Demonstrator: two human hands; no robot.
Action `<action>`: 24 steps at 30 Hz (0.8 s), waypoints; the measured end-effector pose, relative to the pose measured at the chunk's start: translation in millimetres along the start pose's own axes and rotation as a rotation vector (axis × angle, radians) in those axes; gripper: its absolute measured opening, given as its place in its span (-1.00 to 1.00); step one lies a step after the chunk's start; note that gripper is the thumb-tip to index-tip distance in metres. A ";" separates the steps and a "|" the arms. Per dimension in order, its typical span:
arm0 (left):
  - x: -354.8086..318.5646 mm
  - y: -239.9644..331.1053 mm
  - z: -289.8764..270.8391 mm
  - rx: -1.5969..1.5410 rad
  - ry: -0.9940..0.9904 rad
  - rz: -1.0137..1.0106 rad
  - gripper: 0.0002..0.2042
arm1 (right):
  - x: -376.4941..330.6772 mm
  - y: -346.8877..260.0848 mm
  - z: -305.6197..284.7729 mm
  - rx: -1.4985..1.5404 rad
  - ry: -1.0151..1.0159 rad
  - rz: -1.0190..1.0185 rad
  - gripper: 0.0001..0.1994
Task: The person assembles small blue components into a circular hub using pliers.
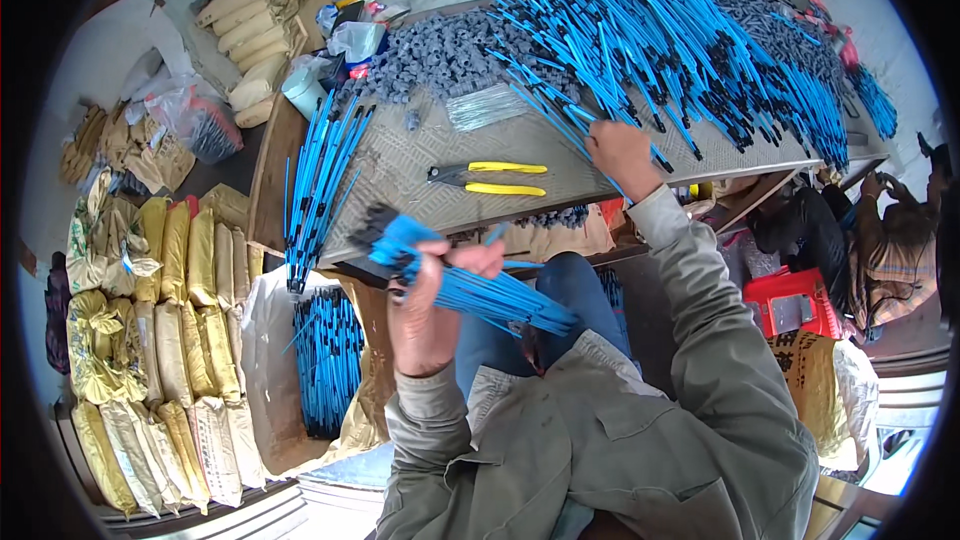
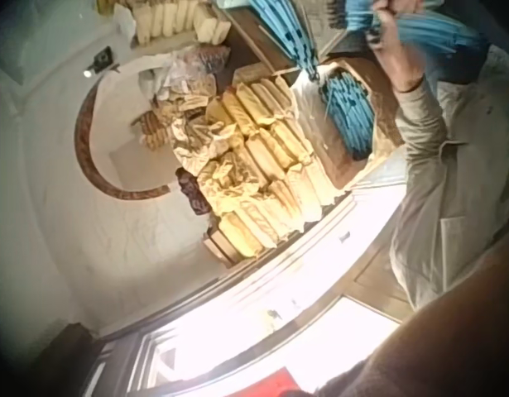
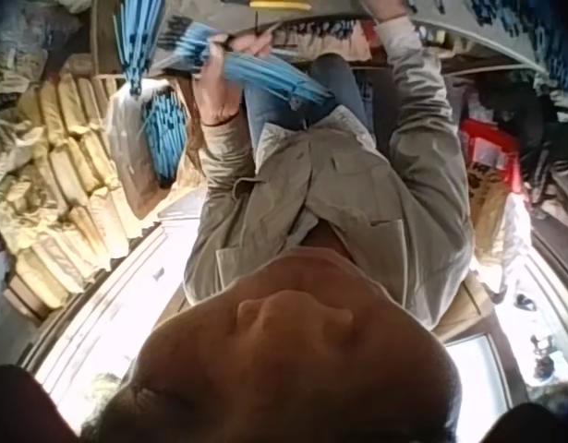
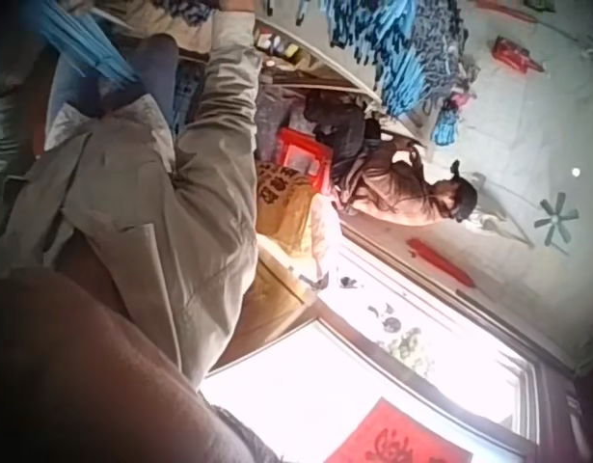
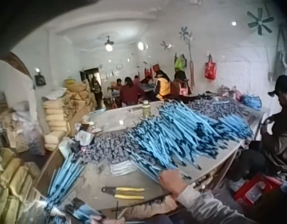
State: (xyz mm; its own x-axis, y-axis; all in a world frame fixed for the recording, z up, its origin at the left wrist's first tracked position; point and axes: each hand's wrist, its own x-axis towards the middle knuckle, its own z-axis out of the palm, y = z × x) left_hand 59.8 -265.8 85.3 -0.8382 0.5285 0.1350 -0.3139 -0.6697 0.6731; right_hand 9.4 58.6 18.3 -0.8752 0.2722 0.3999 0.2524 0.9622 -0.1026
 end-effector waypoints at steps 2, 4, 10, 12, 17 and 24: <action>5.8 -10.5 -3.0 0.083 0.101 -0.052 -0.78 | -6.9 -3.7 -1.0 0.059 0.129 0.025 -0.78; 11.5 -20.9 -4.4 0.257 0.305 -0.168 -0.78 | -18.9 -19.2 -24.7 0.167 0.161 0.026 -0.79; 52.2 -41.8 -10.7 0.124 0.425 0.055 -0.76 | -90.4 -81.9 -52.1 0.427 0.235 -0.201 -0.86; 57.7 -44.5 -12.2 0.112 0.430 0.174 -0.75 | -112.9 -98.1 -55.4 0.429 0.213 -0.250 -0.86; 51.1 -47.3 -17.7 0.272 0.376 0.220 -0.77 | -129.2 -114.1 -60.9 0.407 0.200 -0.299 -0.90; 23.4 -17.0 -0.3 0.280 0.260 0.138 -0.86 | -111.2 -85.2 -65.3 0.746 -0.210 -0.386 -0.90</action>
State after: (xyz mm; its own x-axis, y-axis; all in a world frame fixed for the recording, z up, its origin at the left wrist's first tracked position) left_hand 45.4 -242.2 76.8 -0.9600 0.2701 0.0741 -0.0866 -0.5379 0.8385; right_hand 112.1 -54.3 42.0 -0.9205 -0.1491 0.3613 -0.3506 0.7236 -0.5945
